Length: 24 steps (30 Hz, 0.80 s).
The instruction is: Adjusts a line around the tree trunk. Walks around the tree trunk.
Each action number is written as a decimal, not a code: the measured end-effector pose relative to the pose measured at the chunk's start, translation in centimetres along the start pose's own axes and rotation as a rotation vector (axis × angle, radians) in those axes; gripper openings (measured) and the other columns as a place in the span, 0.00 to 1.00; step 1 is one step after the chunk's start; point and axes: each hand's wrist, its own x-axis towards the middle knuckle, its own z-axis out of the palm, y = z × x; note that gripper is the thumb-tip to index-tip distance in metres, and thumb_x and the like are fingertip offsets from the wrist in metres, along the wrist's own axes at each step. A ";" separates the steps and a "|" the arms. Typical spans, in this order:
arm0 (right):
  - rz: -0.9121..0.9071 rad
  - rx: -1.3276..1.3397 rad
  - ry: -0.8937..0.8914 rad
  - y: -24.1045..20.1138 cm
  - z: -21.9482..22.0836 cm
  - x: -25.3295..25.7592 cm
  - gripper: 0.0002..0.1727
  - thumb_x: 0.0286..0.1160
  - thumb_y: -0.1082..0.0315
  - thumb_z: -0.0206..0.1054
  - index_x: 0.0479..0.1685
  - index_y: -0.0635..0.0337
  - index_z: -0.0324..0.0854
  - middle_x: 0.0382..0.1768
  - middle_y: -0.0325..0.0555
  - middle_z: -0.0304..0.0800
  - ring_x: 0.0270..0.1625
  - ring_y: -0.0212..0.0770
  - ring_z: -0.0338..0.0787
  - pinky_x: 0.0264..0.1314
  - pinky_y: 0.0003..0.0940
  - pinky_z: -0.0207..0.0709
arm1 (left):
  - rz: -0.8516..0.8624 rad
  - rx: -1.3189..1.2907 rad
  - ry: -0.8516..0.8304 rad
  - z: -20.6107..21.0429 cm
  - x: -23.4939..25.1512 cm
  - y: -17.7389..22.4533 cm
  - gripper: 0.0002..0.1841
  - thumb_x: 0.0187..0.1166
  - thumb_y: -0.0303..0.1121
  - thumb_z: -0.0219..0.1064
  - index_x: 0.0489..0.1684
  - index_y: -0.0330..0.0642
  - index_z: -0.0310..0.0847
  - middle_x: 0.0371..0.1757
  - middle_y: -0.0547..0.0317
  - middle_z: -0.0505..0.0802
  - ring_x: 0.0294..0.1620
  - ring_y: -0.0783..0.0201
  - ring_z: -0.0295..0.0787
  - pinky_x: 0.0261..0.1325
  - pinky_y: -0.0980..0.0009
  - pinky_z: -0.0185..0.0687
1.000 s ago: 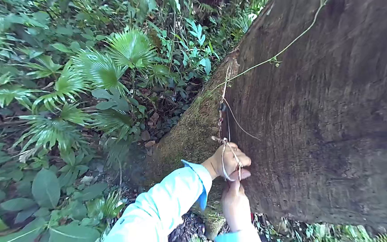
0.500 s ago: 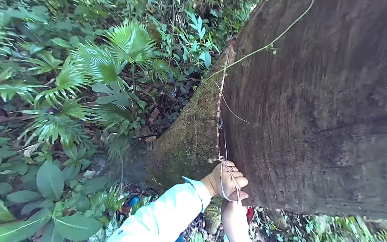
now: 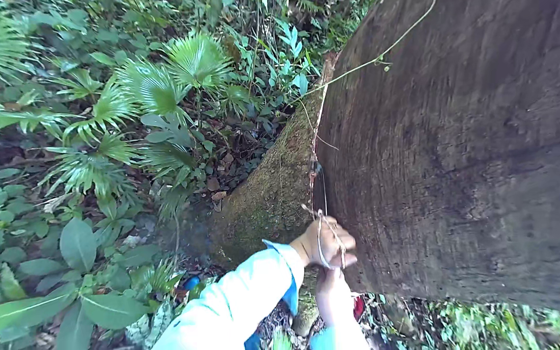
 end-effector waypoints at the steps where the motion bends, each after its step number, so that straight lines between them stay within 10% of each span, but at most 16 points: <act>1: 0.021 -0.002 -0.026 0.0 0.1 0.8 0.19 0.87 0.71 0.59 0.68 0.77 0.78 0.60 0.78 0.86 0.52 0.74 0.92 0.55 0.67 0.83 | 0.004 0.019 0.015 0.4 0.0 -0.4 0.35 0.87 0.57 0.42 0.16 0.41 0.82 0.14 0.53 0.85 0.21 0.56 0.85 0.46 0.61 0.79; 7: 0.031 -0.035 -0.086 5.0 1.3 -4.8 0.18 0.79 0.74 0.63 0.61 0.81 0.79 0.53 0.80 0.88 0.47 0.77 0.93 0.51 0.69 0.84 | -0.008 0.042 -0.092 2.5 -4.7 5.4 0.34 0.83 0.63 0.46 0.15 0.47 0.81 0.13 0.59 0.83 0.21 0.58 0.83 0.40 0.62 0.77; 13: -0.053 -0.006 -0.026 4.3 1.4 0.3 0.19 0.85 0.71 0.61 0.66 0.79 0.79 0.57 0.78 0.88 0.50 0.75 0.93 0.53 0.67 0.84 | -0.015 0.104 -0.021 2.7 -2.2 1.8 0.33 0.85 0.56 0.45 0.16 0.43 0.82 0.15 0.55 0.85 0.21 0.56 0.85 0.44 0.60 0.79; 16: -0.001 -0.007 -0.122 7.7 2.4 -3.8 0.21 0.78 0.74 0.64 0.64 0.82 0.77 0.53 0.81 0.88 0.48 0.77 0.92 0.51 0.70 0.83 | -0.075 0.079 -0.264 3.4 -5.4 6.7 0.25 0.76 0.55 0.61 0.17 0.44 0.86 0.17 0.57 0.88 0.24 0.56 0.88 0.43 0.58 0.81; 24: -0.065 0.019 -0.083 4.8 0.7 0.2 0.21 0.88 0.69 0.58 0.70 0.77 0.77 0.61 0.77 0.86 0.56 0.73 0.92 0.61 0.65 0.82 | -0.072 0.096 -0.045 3.2 -2.4 2.5 0.32 0.84 0.55 0.46 0.14 0.43 0.80 0.15 0.54 0.85 0.21 0.56 0.85 0.45 0.60 0.78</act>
